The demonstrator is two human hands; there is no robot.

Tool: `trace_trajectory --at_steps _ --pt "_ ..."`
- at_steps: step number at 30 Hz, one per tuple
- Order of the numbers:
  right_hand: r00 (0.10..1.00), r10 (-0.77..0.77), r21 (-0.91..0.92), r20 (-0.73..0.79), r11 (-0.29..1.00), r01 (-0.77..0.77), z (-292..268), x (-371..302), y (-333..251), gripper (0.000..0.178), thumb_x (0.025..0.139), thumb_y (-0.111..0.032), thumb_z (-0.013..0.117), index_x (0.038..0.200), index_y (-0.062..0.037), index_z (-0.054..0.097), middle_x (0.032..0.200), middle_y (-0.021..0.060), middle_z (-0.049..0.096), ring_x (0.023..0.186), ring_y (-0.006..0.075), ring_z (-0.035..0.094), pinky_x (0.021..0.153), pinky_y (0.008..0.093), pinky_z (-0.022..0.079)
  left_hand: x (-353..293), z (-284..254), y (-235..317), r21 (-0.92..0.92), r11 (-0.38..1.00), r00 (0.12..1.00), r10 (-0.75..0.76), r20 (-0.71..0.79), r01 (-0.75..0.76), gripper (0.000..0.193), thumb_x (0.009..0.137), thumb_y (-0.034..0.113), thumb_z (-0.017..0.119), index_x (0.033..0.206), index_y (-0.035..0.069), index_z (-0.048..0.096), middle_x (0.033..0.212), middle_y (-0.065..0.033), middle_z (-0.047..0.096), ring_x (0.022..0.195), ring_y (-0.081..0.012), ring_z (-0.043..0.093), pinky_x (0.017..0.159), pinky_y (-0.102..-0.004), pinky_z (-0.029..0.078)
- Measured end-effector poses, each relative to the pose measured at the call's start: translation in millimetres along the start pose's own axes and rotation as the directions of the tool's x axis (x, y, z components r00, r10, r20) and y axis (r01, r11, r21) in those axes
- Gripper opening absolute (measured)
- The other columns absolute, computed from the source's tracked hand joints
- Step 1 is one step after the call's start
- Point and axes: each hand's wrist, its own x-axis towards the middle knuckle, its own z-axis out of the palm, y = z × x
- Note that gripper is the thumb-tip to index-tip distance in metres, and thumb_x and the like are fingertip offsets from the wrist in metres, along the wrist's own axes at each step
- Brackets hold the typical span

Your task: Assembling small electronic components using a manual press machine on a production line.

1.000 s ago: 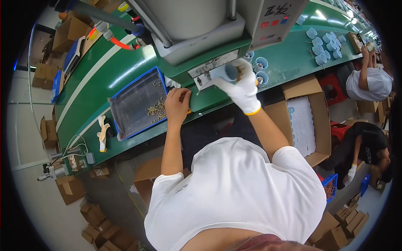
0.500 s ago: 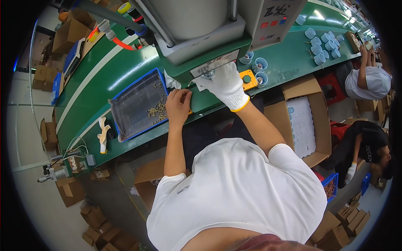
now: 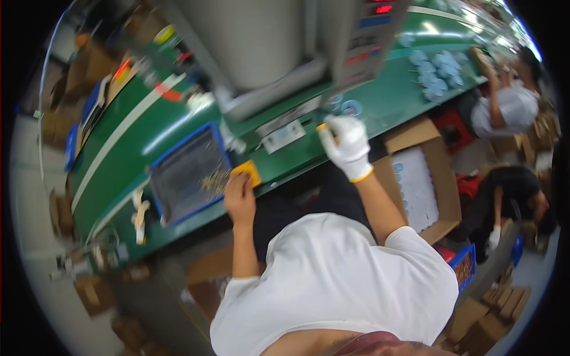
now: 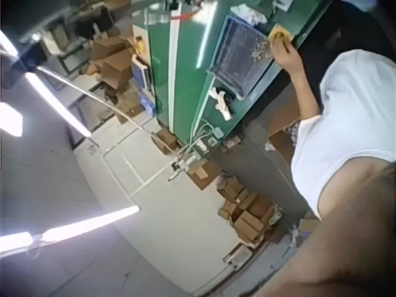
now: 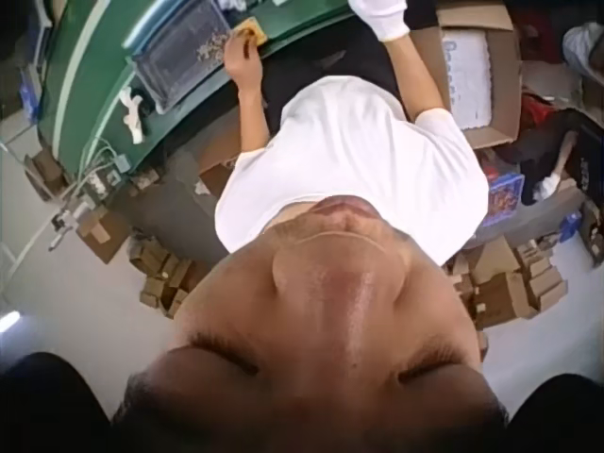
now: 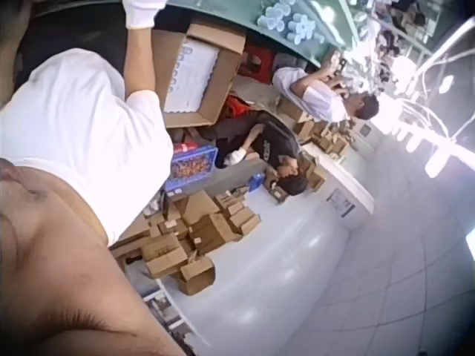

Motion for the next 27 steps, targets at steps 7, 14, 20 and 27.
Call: trace_trajectory --at_steps 7,14,20,27 --pt "0.998 0.002 -0.078 0.067 0.997 0.003 7.5 -9.4 13.1 0.031 0.091 -0.033 0.079 0.072 -0.0106 0.070 0.066 0.0126 0.065 0.065 0.0365 0.069 0.065 0.0510 0.055 -9.2 -11.1 -16.7 0.194 0.977 0.996 0.084 0.010 -0.085 0.012 0.097 0.007 0.080 0.108 0.002 0.080 0.107 -0.0133 0.079 0.118 -0.0419 0.065 0.104 -0.0524 0.049" --pt "0.983 0.121 -0.166 0.135 0.981 -0.098 -9.3 -12.1 8.8 0.026 0.094 -0.033 0.075 0.079 -0.0104 0.073 0.067 0.0102 0.066 0.071 0.0336 0.072 0.069 0.0482 0.056 -0.4 -5.3 -7.0 0.235 0.962 0.990 0.139 0.003 -0.136 0.010 0.095 0.009 0.078 0.104 0.003 0.075 0.105 -0.0130 0.076 0.117 -0.0412 0.065 0.106 -0.0545 0.045" --pt "0.995 0.015 0.025 0.097 1.000 -0.017 -7.4 -12.9 1.7 0.025 0.087 -0.021 0.080 0.104 -0.0040 0.072 0.089 0.0134 0.070 0.083 0.0350 0.072 0.074 0.0487 0.057 15.4 -6.2 -3.0 0.049 0.990 0.992 -0.128 -0.007 0.129 0.015 0.100 0.010 0.078 0.107 -0.002 0.074 0.108 -0.0195 0.070 0.110 -0.0411 0.065 0.097 -0.0517 0.052" --pt "0.997 0.011 0.046 0.076 0.999 -0.014 2.7 -19.8 -12.1 0.027 0.088 -0.020 0.081 0.108 -0.0038 0.073 0.098 0.0132 0.071 0.094 0.0337 0.069 0.080 0.0472 0.057 49.3 14.3 18.1 -0.063 0.988 0.990 -0.142 0.003 0.142 0.015 0.103 0.014 0.078 0.106 -0.001 0.078 0.105 -0.0164 0.075 0.106 -0.0362 0.070 0.095 -0.0479 0.054"
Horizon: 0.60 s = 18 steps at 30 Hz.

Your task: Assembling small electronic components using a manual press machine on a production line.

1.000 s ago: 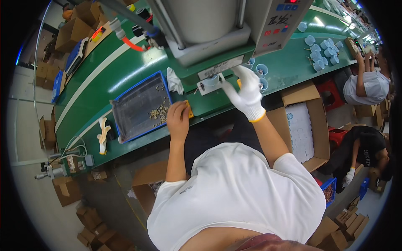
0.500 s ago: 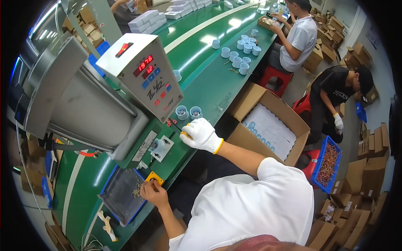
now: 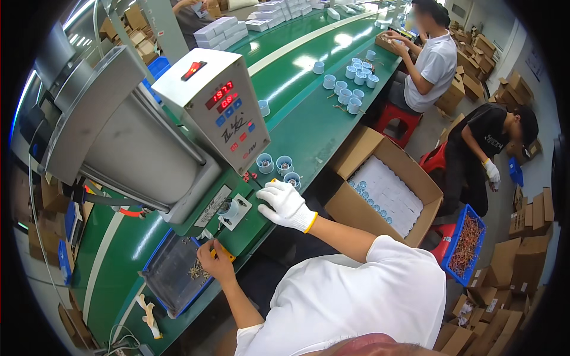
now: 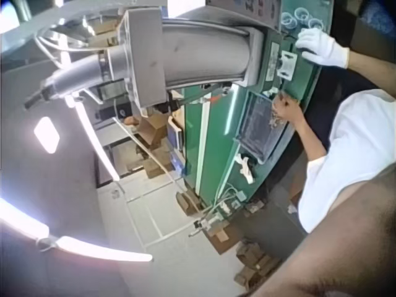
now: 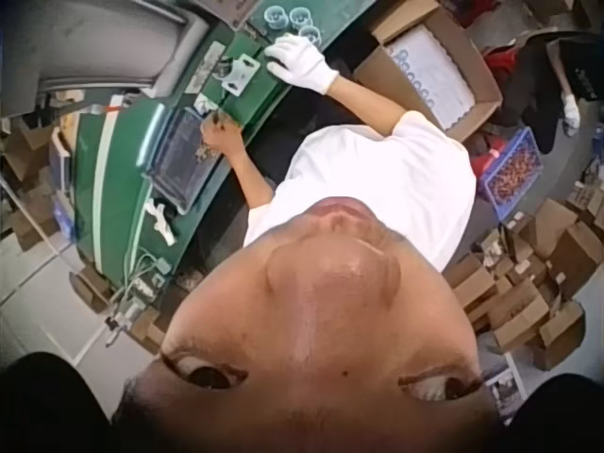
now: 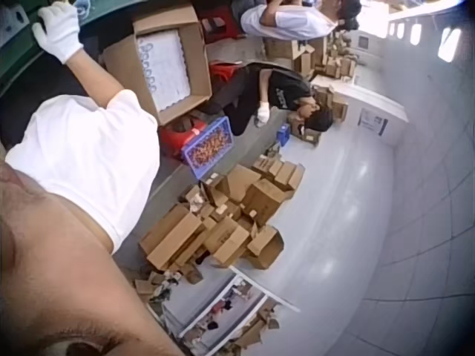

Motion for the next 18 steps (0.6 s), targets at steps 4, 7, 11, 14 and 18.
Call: trace_trajectory --at_steps 4,7,11,14,18 --pt "0.998 -0.004 -0.001 0.062 1.000 0.004 2.5 1.9 7.3 0.022 0.089 -0.019 0.079 0.105 -0.0038 0.074 0.098 0.0132 0.072 0.094 0.0342 0.071 0.083 0.0475 0.058 -3.0 3.7 -5.8 0.021 1.000 1.000 -0.006 0.001 0.006 0.013 0.102 0.013 0.079 0.106 0.000 0.078 0.103 -0.0148 0.077 0.102 -0.0351 0.071 0.091 -0.0463 0.056" --pt "0.985 0.072 -0.026 0.160 0.997 -0.069 0.1 9.8 9.9 0.021 0.093 -0.021 0.076 0.105 -0.0045 0.076 0.096 0.0143 0.074 0.095 0.0352 0.074 0.086 0.0481 0.060 -4.4 4.3 -10.0 0.000 1.000 1.000 -0.003 -0.003 0.003 0.011 0.101 0.010 0.080 0.106 0.000 0.078 0.104 -0.0148 0.077 0.099 -0.0351 0.072 0.088 -0.0448 0.057" --pt "0.955 0.149 -0.081 0.257 0.988 -0.133 -5.9 16.4 2.0 0.023 0.097 -0.024 0.072 0.106 -0.0044 0.077 0.097 0.0150 0.077 0.097 0.0363 0.075 0.089 0.0483 0.060 -3.0 6.0 -9.2 -0.005 1.000 1.000 0.022 -0.002 -0.022 0.011 0.099 0.006 0.080 0.108 0.000 0.078 0.104 -0.0148 0.077 0.099 -0.0349 0.072 0.087 -0.0445 0.057" --pt "0.963 0.134 -0.038 0.233 0.991 -0.128 -10.2 17.4 2.5 0.022 0.097 -0.024 0.072 0.107 -0.0041 0.077 0.097 0.0145 0.077 0.099 0.0368 0.075 0.090 0.0479 0.060 -3.2 6.1 -10.1 -0.006 1.000 1.000 0.015 -0.011 -0.015 0.012 0.099 0.006 0.080 0.109 0.000 0.079 0.104 -0.0152 0.077 0.099 -0.0353 0.072 0.087 -0.0448 0.057" --pt "0.973 0.126 -0.080 0.196 0.990 -0.112 -20.4 14.7 4.1 0.018 0.097 -0.022 0.072 0.101 -0.0057 0.078 0.098 0.0133 0.077 0.097 0.0374 0.075 0.087 0.0495 0.060 -6.1 1.4 -15.3 0.018 1.000 0.999 0.010 -0.031 -0.010 0.011 0.101 0.008 0.079 0.108 -0.001 0.079 0.104 -0.0165 0.077 0.098 -0.0367 0.072 0.087 -0.0455 0.057"
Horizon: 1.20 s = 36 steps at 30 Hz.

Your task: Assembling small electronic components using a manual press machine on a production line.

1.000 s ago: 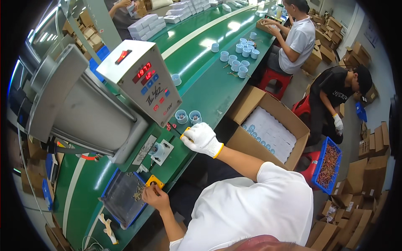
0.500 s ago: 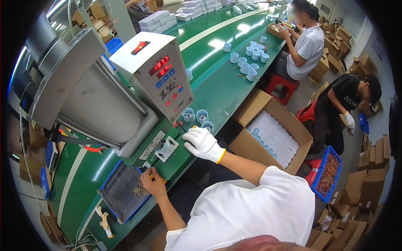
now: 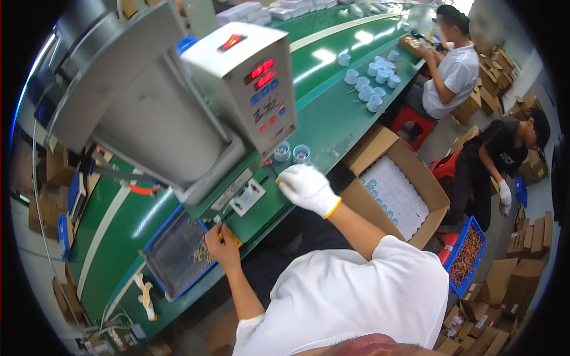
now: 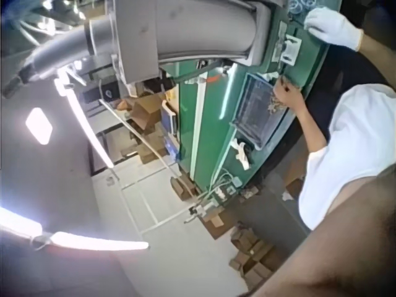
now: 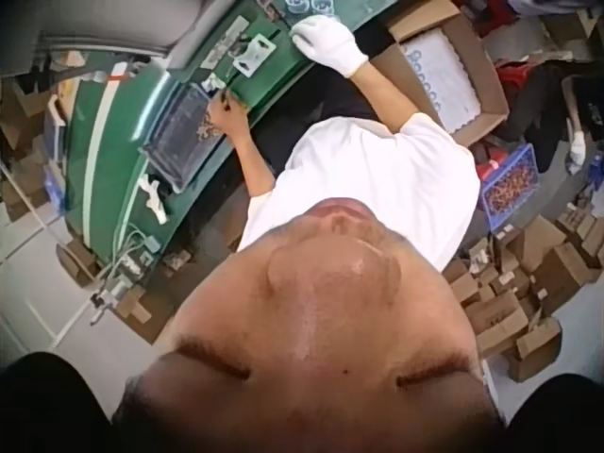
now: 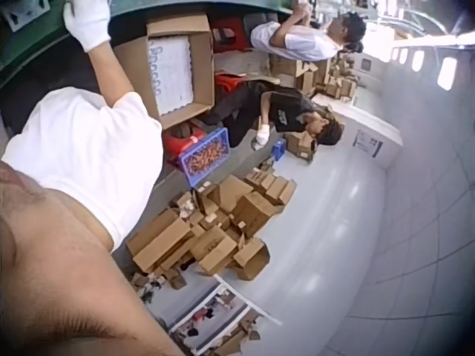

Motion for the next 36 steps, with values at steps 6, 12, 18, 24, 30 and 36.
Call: trace_trajectory --at_steps 6,12,18,24,30,36 --pt "1.000 0.027 -0.153 0.002 0.988 -0.027 -6.2 -9.1 4.0 0.016 0.096 -0.023 0.073 0.093 -0.0076 0.077 0.098 0.0132 0.078 0.091 0.0362 0.075 0.082 0.0494 0.061 15.2 -0.2 9.5 -0.131 0.991 0.997 0.001 0.074 0.009 0.013 0.103 0.013 0.078 0.104 0.000 0.078 0.100 -0.0173 0.075 0.096 -0.0390 0.070 0.088 -0.0467 0.054" --pt "0.995 0.062 -0.184 0.080 0.982 -0.046 -3.5 -7.8 -0.8 0.024 0.098 -0.027 0.073 0.103 -0.0047 0.082 0.108 0.0141 0.082 0.094 0.0355 0.078 0.085 0.0472 0.063 68.6 -19.1 59.8 -0.112 0.967 0.970 0.237 0.060 -0.230 0.010 0.094 0.008 0.085 0.100 0.002 0.081 0.094 -0.0126 0.076 0.094 -0.0338 0.071 0.087 -0.0443 0.054" --pt "0.979 0.126 -0.180 0.161 0.979 -0.097 -6.3 -9.4 -5.0 0.028 0.099 -0.029 0.073 0.109 -0.0046 0.082 0.115 0.0152 0.082 0.100 0.0358 0.079 0.091 0.0473 0.064 126.8 -17.4 99.7 -0.184 0.981 0.888 0.132 0.440 -0.055 0.032 0.088 0.010 0.089 0.118 0.002 0.079 0.105 -0.0155 0.081 0.101 -0.0348 0.077 0.088 -0.0438 0.060" --pt "0.985 0.098 -0.192 0.145 0.979 -0.069 -1.0 -19.5 8.2 0.034 0.099 -0.031 0.072 0.118 -0.0041 0.081 0.129 0.0169 0.080 0.109 0.0365 0.079 0.098 0.0476 0.063 141.3 10.0 89.6 -0.083 0.994 0.795 0.103 0.598 -0.066 0.045 0.084 0.016 0.091 0.125 0.004 0.076 0.113 -0.0180 0.081 0.102 -0.0376 0.078 0.089 -0.0442 0.063" --pt "0.987 0.091 -0.188 0.136 0.980 -0.064 -1.0 -22.0 7.8 0.035 0.099 -0.030 0.073 0.119 -0.0023 0.080 0.131 0.0183 0.079 0.111 0.0375 0.078 0.100 0.0479 0.062 139.2 20.9 86.0 -0.090 0.931 0.850 0.361 0.385 -0.354 0.019 0.093 0.022 0.084 0.101 0.005 0.083 0.088 -0.0063 0.081 0.079 -0.0204 0.075 0.077 -0.0367 0.061" --pt "0.994 0.051 -0.182 0.099 0.983 -0.032 1.3 -24.6 11.0 0.033 0.098 -0.028 0.075 0.118 -0.0020 0.080 0.127 0.0174 0.079 0.111 0.0383 0.077 0.097 0.0486 0.062 142.9 32.7 72.9 -0.133 0.971 0.826 0.238 0.511 -0.198 0.046 0.081 0.017 0.090 0.124 0.006 0.077 0.115 -0.0170 0.080 0.107 -0.0389 0.077 0.093 -0.0465 0.063"
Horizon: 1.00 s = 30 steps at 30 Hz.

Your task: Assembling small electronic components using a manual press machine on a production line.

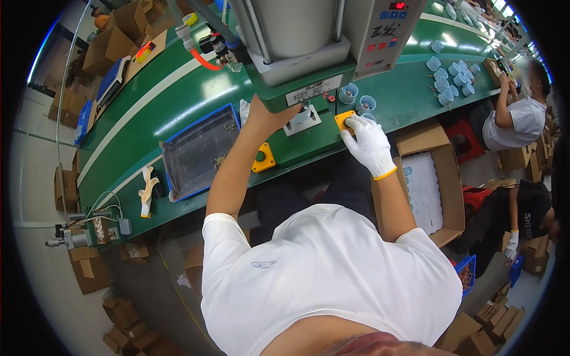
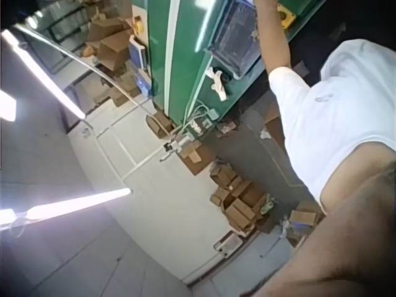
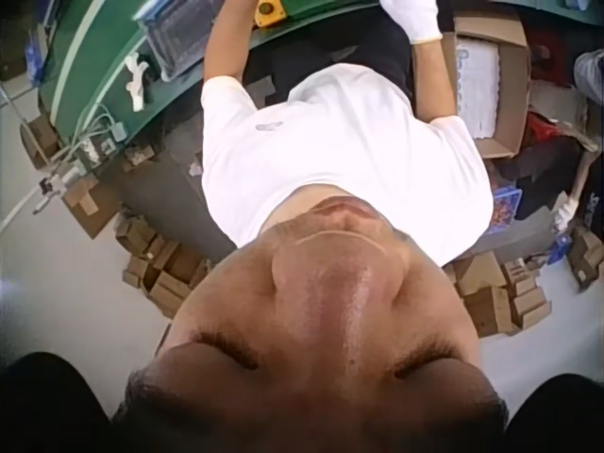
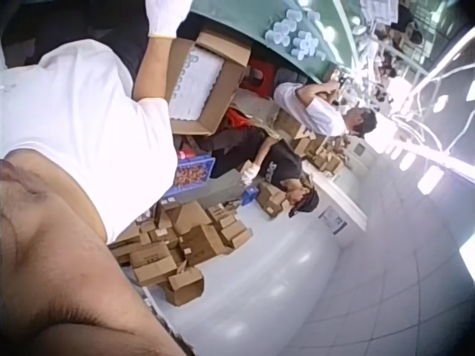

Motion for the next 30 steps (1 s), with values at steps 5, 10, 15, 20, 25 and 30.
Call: trace_trajectory --at_steps 5,10,15,20,25,30 --pt "0.999 0.033 0.034 0.038 0.999 -0.034 -8.7 3.8 -10.8 0.034 0.097 -0.028 0.075 0.118 -0.0013 0.079 0.126 0.0174 0.079 0.112 0.0386 0.076 0.097 0.0486 0.062 4.3 1.7 -11.0 -0.019 0.999 0.998 -0.040 0.046 0.040 0.052 0.080 0.023 0.094 0.126 0.007 0.077 0.119 -0.0165 0.079 0.111 -0.0380 0.076 0.097 -0.0459 0.062" --pt "0.999 0.016 0.039 0.041 0.999 -0.017 -5.9 3.5 -11.3 0.036 0.098 -0.028 0.075 0.119 0.0002 0.078 0.128 0.0176 0.079 0.115 0.0388 0.075 0.100 0.0489 0.061 -13.5 -20.3 11.2 -0.139 0.987 0.996 -0.086 0.008 0.086 0.047 0.084 0.028 0.094 0.123 0.007 0.080 0.118 -0.0153 0.079 0.110 -0.0380 0.075 0.097 -0.0452 0.060" --pt "1.000 -0.011 0.139 -0.029 0.990 0.015 5.5 -2.2 1.8 0.033 0.097 -0.020 0.076 0.122 0.0021 0.078 0.127 0.0214 0.079 0.119 0.0418 0.073 0.107 0.0512 0.057 -130.8 6.6 -13.2 0.022 0.990 0.955 -0.126 -0.270 0.137 0.023 0.091 0.020 0.089 0.110 0.006 0.086 0.113 -0.0131 0.079 0.103 -0.0340 0.074 0.092 -0.0459 0.060" --pt "0.995 -0.083 0.034 -0.063 0.996 0.085 4.0 9.5 -6.3 0.022 0.097 -0.013 0.074 0.111 0.0017 0.080 0.116 0.0236 0.080 0.111 0.0447 0.075 0.101 0.0507 0.059 -199.4 33.9 -38.5 0.164 0.980 0.866 -0.016 -0.500 0.112 0.020 0.087 0.012 0.091 0.103 0.001 0.084 0.116 -0.0124 0.080 0.110 -0.0322 0.076 0.094 -0.0416 0.063" --pt "0.994 -0.061 -0.130 0.086 0.989 0.072 0.6 30.5 -11.0 0.029 0.101 -0.026 0.071 0.098 -0.0012 0.085 0.119 0.0184 0.083 0.109 0.0426 0.077 0.099 0.0483 0.061 -191.3 4.8 -35.3 0.317 0.946 0.906 0.080 -0.416 0.062 0.016 0.088 0.015 0.090 0.094 0.001 0.083 0.118 -0.0083 0.081 0.115 -0.0315 0.075 0.096 -0.0414 0.063" --pt "0.989 -0.037 -0.095 0.141 0.994 0.050 -3.0 27.4 -17.6 0.028 0.100 -0.027 0.073 0.106 -0.0004 0.083 0.122 0.0188 0.082 0.112 0.0431 0.077 0.101 0.0486 0.060 -182.8 -25.2 -55.6 0.058 0.998 0.990 0.009 -0.141 0.000 0.018 0.092 0.024 0.086 0.095 0.006 0.086 0.118 -0.0061 0.081 0.114 -0.0293 0.075 0.098 -0.0428 0.061"
